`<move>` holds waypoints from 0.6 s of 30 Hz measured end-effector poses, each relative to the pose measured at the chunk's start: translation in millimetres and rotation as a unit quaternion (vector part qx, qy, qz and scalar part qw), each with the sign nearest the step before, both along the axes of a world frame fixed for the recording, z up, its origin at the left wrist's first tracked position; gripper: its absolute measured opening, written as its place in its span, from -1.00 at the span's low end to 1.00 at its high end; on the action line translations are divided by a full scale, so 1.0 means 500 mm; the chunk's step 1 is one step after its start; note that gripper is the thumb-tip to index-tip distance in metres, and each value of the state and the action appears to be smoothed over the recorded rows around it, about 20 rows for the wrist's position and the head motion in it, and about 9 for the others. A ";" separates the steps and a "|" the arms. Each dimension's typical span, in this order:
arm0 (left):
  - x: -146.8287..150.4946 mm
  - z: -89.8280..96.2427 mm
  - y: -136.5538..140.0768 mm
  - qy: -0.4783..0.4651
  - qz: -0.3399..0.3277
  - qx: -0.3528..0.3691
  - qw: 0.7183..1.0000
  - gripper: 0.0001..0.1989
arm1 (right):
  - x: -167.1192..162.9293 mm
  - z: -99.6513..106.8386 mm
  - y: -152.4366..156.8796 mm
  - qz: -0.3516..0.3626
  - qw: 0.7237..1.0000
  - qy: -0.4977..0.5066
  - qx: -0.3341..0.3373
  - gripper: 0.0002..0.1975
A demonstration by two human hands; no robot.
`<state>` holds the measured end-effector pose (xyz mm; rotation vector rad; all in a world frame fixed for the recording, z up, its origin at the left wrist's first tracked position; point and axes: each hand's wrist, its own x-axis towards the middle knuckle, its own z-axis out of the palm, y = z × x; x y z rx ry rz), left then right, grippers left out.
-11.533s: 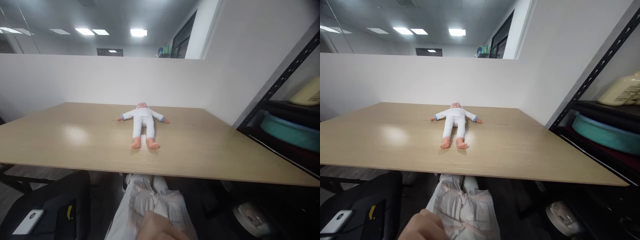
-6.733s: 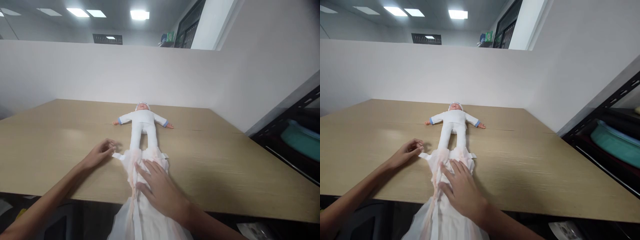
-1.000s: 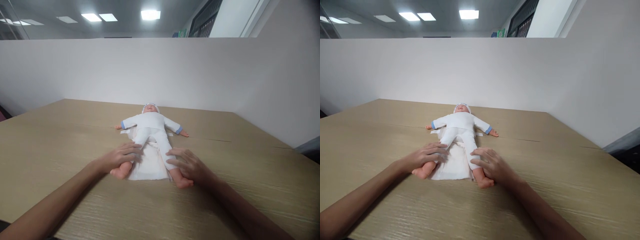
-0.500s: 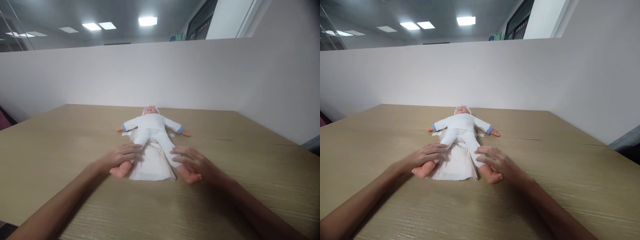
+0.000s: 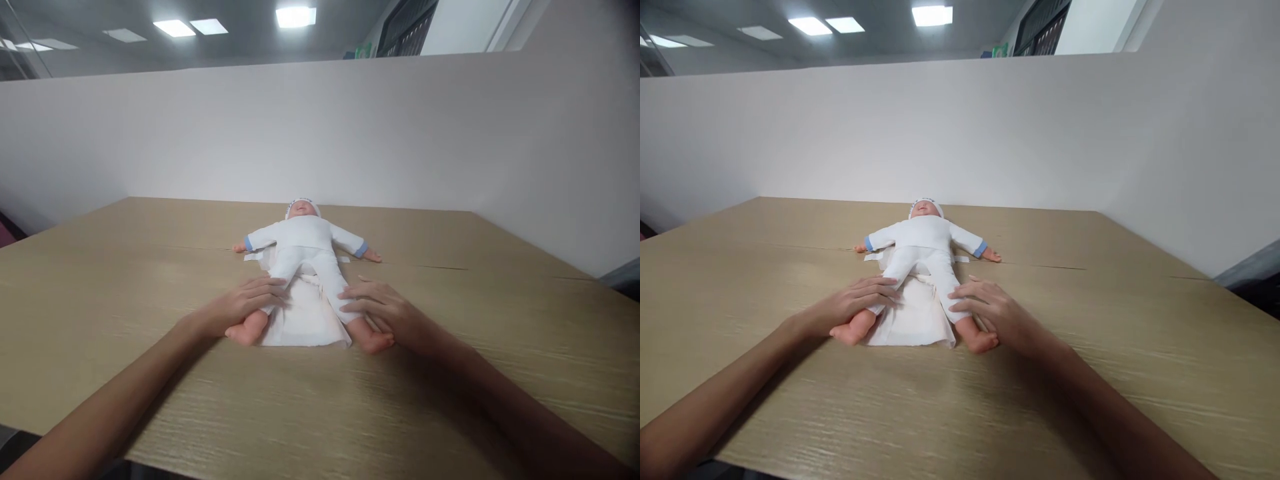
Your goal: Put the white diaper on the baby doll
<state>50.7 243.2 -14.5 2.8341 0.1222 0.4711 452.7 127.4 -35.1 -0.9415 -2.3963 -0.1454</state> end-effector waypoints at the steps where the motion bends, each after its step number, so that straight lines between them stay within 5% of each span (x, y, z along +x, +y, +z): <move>1: 0.000 -0.001 0.001 0.001 0.000 -0.001 1.000 -0.42 | 0.001 0.005 -0.001 -0.001 1.000 0.003 -0.017 -0.71; 8: 0.006 -0.006 0.004 -0.002 -0.005 -0.006 1.000 -0.32 | -0.035 0.044 -0.026 -0.053 0.995 0.001 -0.085 -0.58; 10: 0.008 -0.005 0.003 -0.003 -0.003 -0.003 1.000 -0.32 | -0.073 0.045 -0.044 -0.095 0.993 -0.014 -0.063 -0.68; 18: 0.010 0.003 -0.006 0.008 0.015 -0.005 1.000 -0.46 | -0.198 -0.002 -0.087 -0.192 0.971 -0.087 0.109 -0.47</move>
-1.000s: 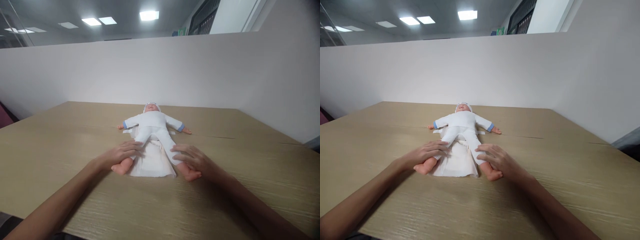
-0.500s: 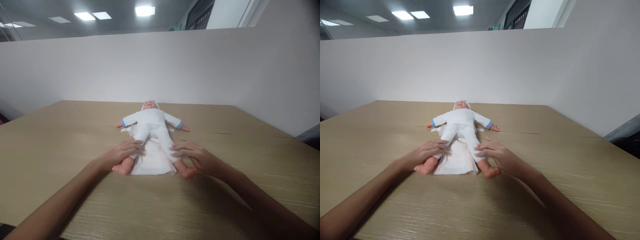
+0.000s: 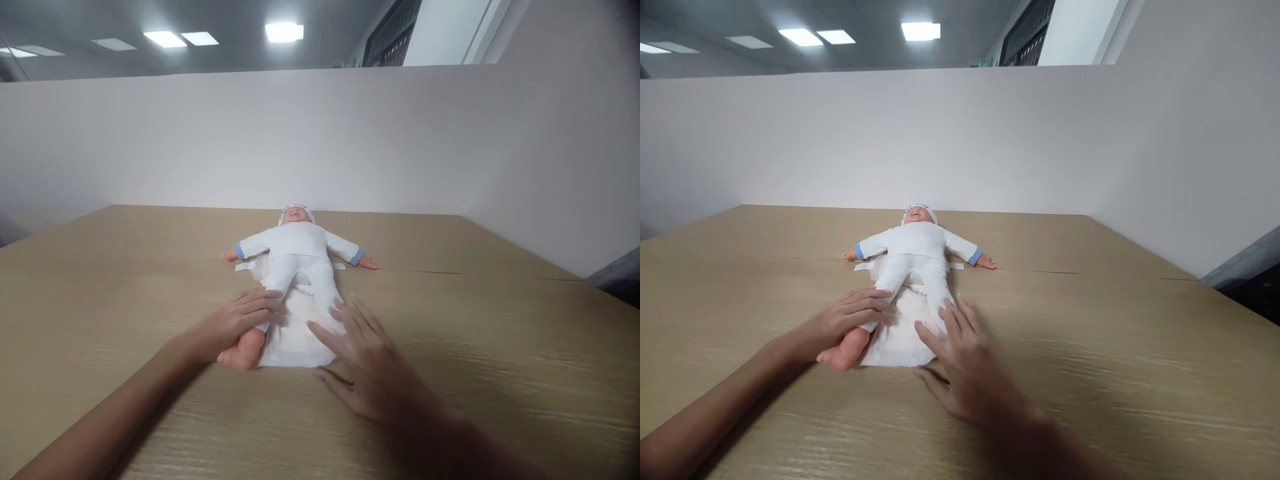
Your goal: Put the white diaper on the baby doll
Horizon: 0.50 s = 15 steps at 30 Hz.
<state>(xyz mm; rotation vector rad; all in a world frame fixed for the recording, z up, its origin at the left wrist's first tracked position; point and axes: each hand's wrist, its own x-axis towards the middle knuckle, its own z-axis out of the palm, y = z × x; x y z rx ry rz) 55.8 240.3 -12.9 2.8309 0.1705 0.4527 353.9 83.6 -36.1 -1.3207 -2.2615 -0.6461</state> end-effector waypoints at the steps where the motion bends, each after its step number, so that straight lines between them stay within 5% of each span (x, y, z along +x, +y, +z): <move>1: 0.001 0.000 -0.001 -0.003 -0.001 -0.002 1.000 -0.45 | -0.004 -0.004 0.000 -0.007 1.000 -0.001 0.002 -0.48; 7: 0.003 -0.005 -0.002 -0.008 0.008 -0.011 1.000 -0.45 | -0.015 -0.028 0.010 -0.061 0.997 0.010 0.053 -0.72; 15: -0.010 -0.011 -0.005 -0.029 0.023 -0.066 0.997 -0.40 | -0.012 -0.006 0.015 -0.080 0.991 0.039 0.100 -0.72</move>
